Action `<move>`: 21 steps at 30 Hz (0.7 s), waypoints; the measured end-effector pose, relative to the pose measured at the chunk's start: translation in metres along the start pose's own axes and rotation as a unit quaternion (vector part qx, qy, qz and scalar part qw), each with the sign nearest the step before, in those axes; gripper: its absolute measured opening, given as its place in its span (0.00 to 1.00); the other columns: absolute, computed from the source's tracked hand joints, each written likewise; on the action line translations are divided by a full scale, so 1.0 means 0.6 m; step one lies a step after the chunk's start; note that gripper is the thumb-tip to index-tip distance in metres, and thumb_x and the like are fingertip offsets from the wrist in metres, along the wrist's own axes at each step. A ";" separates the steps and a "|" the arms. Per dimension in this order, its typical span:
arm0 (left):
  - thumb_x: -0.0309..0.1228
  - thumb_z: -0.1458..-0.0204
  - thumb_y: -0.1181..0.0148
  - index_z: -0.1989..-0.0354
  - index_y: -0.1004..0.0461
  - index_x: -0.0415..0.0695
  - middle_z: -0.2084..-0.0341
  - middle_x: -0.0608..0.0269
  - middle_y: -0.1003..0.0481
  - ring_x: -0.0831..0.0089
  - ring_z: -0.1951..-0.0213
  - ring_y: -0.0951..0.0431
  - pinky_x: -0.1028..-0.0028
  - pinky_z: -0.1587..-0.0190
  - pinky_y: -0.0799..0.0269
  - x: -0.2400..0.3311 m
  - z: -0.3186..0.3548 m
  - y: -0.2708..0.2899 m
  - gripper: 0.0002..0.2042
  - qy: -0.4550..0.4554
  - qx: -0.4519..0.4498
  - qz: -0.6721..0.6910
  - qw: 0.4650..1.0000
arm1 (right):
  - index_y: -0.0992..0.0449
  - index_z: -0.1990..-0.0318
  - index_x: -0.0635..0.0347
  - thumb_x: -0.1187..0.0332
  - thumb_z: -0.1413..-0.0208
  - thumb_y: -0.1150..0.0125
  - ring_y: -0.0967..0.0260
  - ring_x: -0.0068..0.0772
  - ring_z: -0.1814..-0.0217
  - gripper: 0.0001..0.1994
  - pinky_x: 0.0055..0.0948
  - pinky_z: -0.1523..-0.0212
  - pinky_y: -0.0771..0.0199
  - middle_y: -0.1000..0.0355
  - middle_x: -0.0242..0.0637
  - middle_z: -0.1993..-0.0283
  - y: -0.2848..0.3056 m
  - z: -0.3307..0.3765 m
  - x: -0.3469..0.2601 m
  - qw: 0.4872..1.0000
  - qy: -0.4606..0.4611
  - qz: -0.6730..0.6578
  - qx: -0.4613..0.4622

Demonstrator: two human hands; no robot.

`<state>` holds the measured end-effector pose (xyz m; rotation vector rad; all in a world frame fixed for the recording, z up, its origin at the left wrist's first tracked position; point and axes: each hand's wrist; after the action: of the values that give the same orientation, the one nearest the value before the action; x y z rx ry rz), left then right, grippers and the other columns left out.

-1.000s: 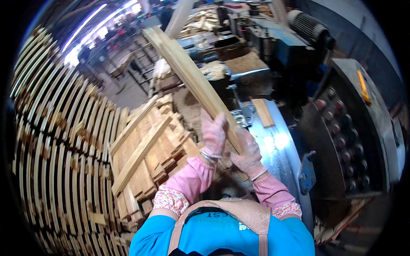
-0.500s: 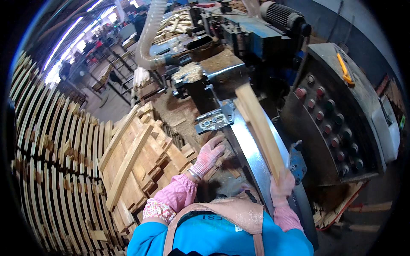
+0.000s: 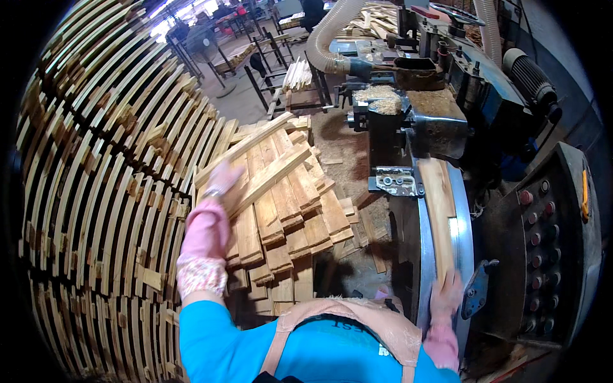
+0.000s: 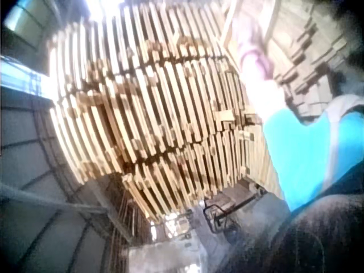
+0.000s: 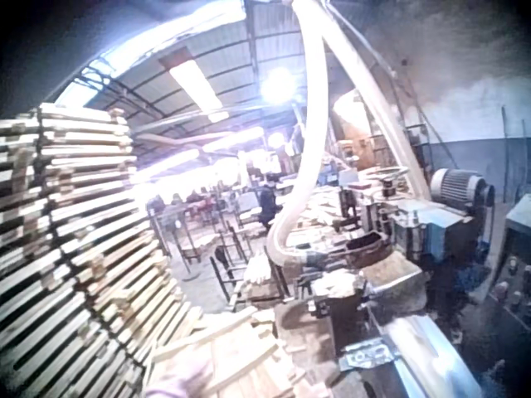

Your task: The person picks up wooden planks from a large stack and feeds them one by one into a woodworking machine. The planks are processed by the machine and then placed onto a growing pile of finished pieces.

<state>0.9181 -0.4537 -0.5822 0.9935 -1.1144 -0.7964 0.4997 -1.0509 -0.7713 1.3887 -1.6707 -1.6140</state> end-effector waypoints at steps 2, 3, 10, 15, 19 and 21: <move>0.57 0.47 0.34 0.24 0.41 0.42 0.30 0.40 0.32 0.49 0.29 0.32 0.58 0.27 0.37 -0.073 0.042 0.018 0.46 -0.025 -0.030 -0.045 0.998 | 0.26 0.39 0.59 0.65 0.49 0.30 0.32 0.63 0.38 0.28 0.54 0.39 0.29 0.30 0.53 0.37 0.070 0.097 0.001 0.995 -0.049 -0.003 -0.085; 0.58 0.49 0.31 0.24 0.42 0.41 0.28 0.41 0.36 0.49 0.29 0.33 0.59 0.27 0.38 -0.100 0.061 0.015 0.49 -0.078 -0.057 -0.033 0.995 | 0.26 0.40 0.59 0.64 0.49 0.30 0.32 0.63 0.39 0.27 0.54 0.40 0.29 0.30 0.54 0.38 0.062 0.149 0.021 0.997 -0.050 0.025 -0.062; 0.46 0.54 0.24 0.28 0.34 0.43 0.38 0.42 0.25 0.48 0.36 0.25 0.60 0.33 0.30 -0.075 0.133 -0.022 0.44 -0.133 -0.109 -0.054 0.984 | 0.23 0.50 0.58 0.58 0.47 0.32 0.29 0.57 0.45 0.20 0.53 0.47 0.28 0.26 0.51 0.48 0.035 0.070 0.026 0.997 0.006 0.066 0.029; 0.42 0.55 0.26 0.31 0.30 0.42 0.40 0.45 0.22 0.55 0.38 0.22 0.64 0.33 0.29 -0.010 0.146 0.007 0.40 -0.125 -0.043 0.017 0.991 | 0.21 0.52 0.53 0.59 0.45 0.35 0.27 0.53 0.51 0.15 0.50 0.50 0.29 0.24 0.43 0.56 -0.021 -0.079 0.009 0.995 0.062 0.070 0.015; 0.45 0.54 0.31 0.31 0.33 0.30 0.39 0.37 0.24 0.55 0.40 0.21 0.67 0.35 0.29 0.118 0.150 0.056 0.43 -0.199 -0.028 0.215 0.956 | 0.21 0.51 0.52 0.59 0.46 0.34 0.26 0.52 0.51 0.17 0.49 0.50 0.28 0.23 0.41 0.57 -0.077 -0.171 -0.005 0.994 0.059 0.043 0.080; 0.48 0.48 0.32 0.29 0.36 0.31 0.46 0.46 0.21 0.64 0.50 0.20 0.67 0.44 0.25 0.165 0.132 0.049 0.43 -0.217 -0.011 0.332 0.918 | 0.21 0.45 0.53 0.60 0.45 0.33 0.26 0.51 0.47 0.20 0.47 0.45 0.28 0.22 0.43 0.53 -0.073 -0.235 -0.045 0.999 0.021 0.044 -0.004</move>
<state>0.8693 -0.5510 -0.5108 0.3575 -1.6964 -0.4687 0.6448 -1.0883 -0.7706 1.3168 -1.6746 -1.5303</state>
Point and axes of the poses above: each hand's wrist, its own z-axis away from the middle knuckle, its own y-axis out of the back of the hand, x = y × z
